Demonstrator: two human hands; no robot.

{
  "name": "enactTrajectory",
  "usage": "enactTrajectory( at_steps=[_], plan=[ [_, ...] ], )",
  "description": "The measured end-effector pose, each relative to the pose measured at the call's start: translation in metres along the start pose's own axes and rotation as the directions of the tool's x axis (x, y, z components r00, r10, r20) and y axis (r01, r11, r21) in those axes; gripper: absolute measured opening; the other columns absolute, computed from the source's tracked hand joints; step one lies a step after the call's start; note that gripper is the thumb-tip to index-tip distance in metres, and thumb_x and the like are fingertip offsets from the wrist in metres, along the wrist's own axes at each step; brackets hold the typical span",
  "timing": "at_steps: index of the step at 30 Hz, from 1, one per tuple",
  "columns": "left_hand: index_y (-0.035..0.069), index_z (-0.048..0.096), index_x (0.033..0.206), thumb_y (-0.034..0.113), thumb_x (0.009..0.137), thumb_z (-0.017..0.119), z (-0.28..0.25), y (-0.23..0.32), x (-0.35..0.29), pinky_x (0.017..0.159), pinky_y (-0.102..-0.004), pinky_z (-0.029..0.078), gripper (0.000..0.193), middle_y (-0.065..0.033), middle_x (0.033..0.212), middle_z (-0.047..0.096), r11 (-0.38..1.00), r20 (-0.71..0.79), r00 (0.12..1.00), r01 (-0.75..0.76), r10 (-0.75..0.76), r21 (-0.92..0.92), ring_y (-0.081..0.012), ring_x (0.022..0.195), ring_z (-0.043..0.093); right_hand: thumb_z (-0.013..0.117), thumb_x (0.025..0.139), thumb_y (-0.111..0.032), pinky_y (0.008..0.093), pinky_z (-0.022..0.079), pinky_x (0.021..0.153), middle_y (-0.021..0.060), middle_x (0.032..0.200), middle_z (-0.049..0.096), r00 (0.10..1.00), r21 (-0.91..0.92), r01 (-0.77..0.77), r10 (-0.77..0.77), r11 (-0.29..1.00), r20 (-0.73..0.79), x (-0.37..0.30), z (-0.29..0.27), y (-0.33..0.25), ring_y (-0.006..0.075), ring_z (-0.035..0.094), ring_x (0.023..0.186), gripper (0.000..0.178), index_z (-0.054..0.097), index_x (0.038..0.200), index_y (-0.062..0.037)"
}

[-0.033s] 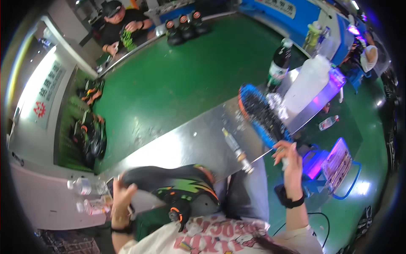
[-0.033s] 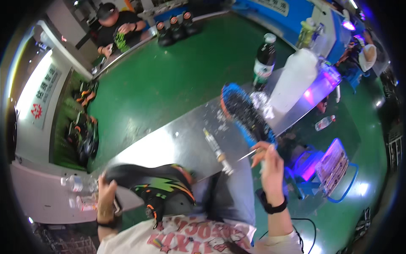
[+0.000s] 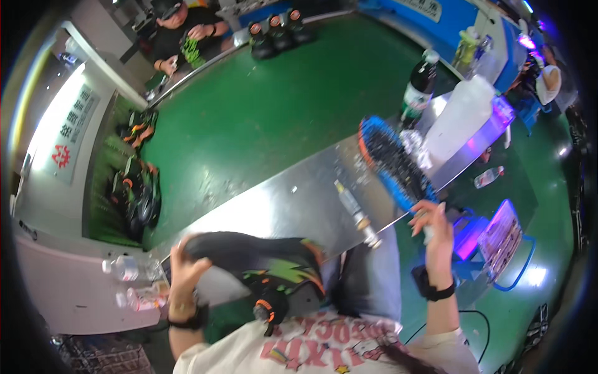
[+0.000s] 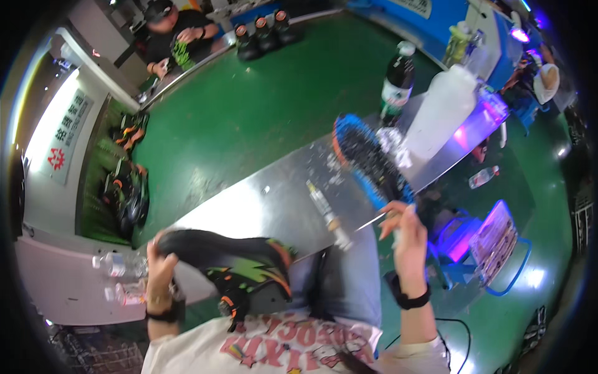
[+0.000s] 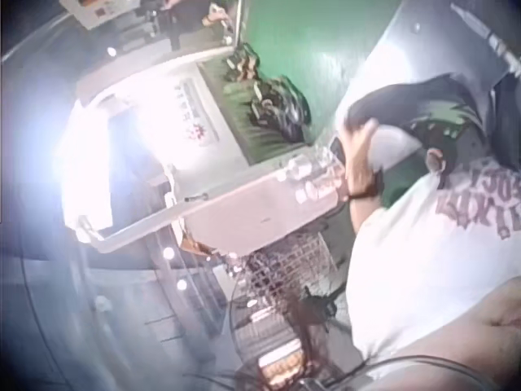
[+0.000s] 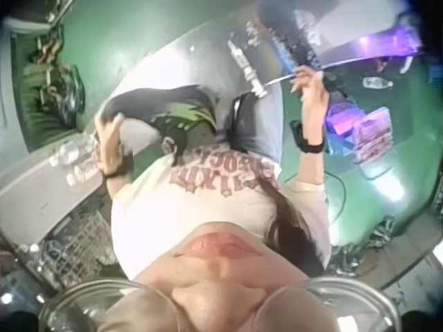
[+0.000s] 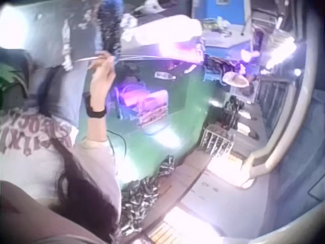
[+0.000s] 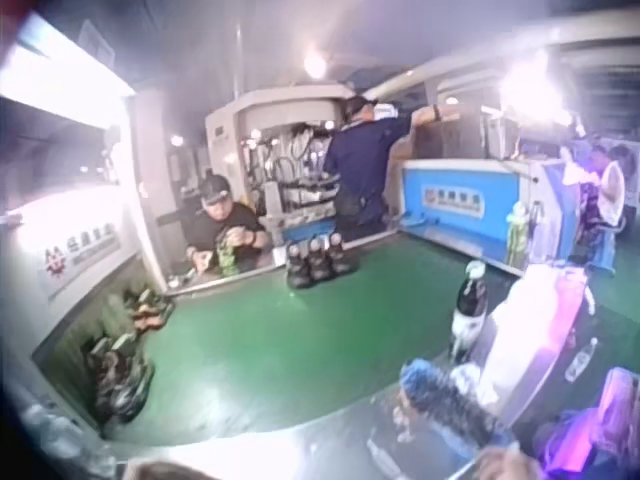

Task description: The recorder applies adhesive from a syringe onto the side of a shoe and a shoe sole as part of the assembly process.

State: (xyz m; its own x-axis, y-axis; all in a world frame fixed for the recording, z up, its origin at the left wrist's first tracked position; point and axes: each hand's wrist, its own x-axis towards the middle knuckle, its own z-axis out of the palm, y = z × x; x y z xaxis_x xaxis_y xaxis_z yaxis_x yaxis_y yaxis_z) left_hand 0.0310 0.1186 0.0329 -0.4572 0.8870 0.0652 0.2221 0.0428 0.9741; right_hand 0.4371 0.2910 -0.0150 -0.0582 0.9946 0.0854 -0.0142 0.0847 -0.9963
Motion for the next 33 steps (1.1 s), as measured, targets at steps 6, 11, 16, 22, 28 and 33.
enactTrajectory(
  at_steps=[6,11,16,22,28,33],
  plan=[
    [0.000,0.059,0.106,0.020,0.065,0.076,0.105,0.055,0.081,0.083,-0.0293,0.047,0.048,-0.0096,0.095,0.067,0.886,0.323,0.845,-0.461,0.425,0.040,-0.0165,0.089,0.063,0.023,0.100,-0.036,0.0310,0.039,0.078,0.0152,0.090,0.058,0.999,-0.088,-0.003,-0.001,0.996,-0.048,-0.014,0.014,-0.030,0.0198,0.053,0.074,0.061,0.048,0.060,0.0013],
    [0.000,0.056,0.108,0.011,0.070,0.075,0.155,0.058,0.109,0.080,-0.0285,0.050,0.044,-0.0103,0.097,0.065,0.881,0.437,0.765,-0.409,0.473,-0.238,-0.0158,0.089,0.063,0.011,0.097,-0.050,0.0324,0.041,0.061,0.0151,0.083,0.057,0.939,0.302,0.252,-0.308,0.919,0.152,-0.040,0.037,-0.080,0.0210,0.055,0.065,0.076,0.050,0.051,-0.0049],
    [0.001,0.056,0.107,0.013,0.070,0.076,0.176,0.054,0.124,0.079,-0.0285,0.050,0.044,-0.0092,0.097,0.065,0.854,0.518,0.679,-0.423,0.520,-0.303,-0.0154,0.087,0.063,0.010,0.096,-0.050,0.0353,0.042,0.072,0.0089,0.081,0.049,0.817,0.342,0.283,-0.412,0.896,0.403,-0.024,0.039,-0.092,0.0227,0.050,0.065,0.076,0.049,0.046,-0.0102],
    [-0.006,0.051,0.114,0.016,0.067,0.070,0.183,0.053,0.131,0.084,-0.0280,0.047,0.055,-0.0135,0.102,0.061,0.852,0.591,0.620,-0.442,0.517,-0.282,-0.0179,0.092,0.061,0.007,0.096,-0.049,0.0376,0.041,0.081,0.0071,0.082,0.049,0.807,0.286,0.293,-0.397,0.912,0.438,-0.009,0.039,-0.085,0.0204,0.047,0.053,0.076,0.049,0.046,-0.0108],
    [-0.007,0.050,0.114,0.016,0.066,0.070,0.188,0.052,0.137,0.084,-0.0286,0.047,0.058,-0.0144,0.103,0.061,0.868,0.639,0.598,-0.421,0.484,-0.264,-0.0190,0.093,0.061,0.006,0.096,-0.048,0.0393,0.041,0.085,0.0065,0.083,0.049,0.791,0.312,0.257,-0.385,0.915,0.476,0.003,0.039,-0.082,0.0217,0.049,0.059,0.076,0.048,0.046,-0.0111],
    [-0.008,0.050,0.115,0.023,0.066,0.071,0.190,0.044,0.144,0.084,-0.0289,0.047,0.062,-0.0154,0.104,0.060,0.891,0.605,0.660,-0.395,0.445,-0.225,-0.0191,0.094,0.061,0.005,0.097,-0.044,0.0404,0.041,0.085,0.0063,0.080,0.049,0.795,0.287,0.248,-0.364,0.925,0.486,0.007,0.038,-0.074,0.0217,0.049,0.060,0.075,0.048,0.046,-0.0105]
  ],
)
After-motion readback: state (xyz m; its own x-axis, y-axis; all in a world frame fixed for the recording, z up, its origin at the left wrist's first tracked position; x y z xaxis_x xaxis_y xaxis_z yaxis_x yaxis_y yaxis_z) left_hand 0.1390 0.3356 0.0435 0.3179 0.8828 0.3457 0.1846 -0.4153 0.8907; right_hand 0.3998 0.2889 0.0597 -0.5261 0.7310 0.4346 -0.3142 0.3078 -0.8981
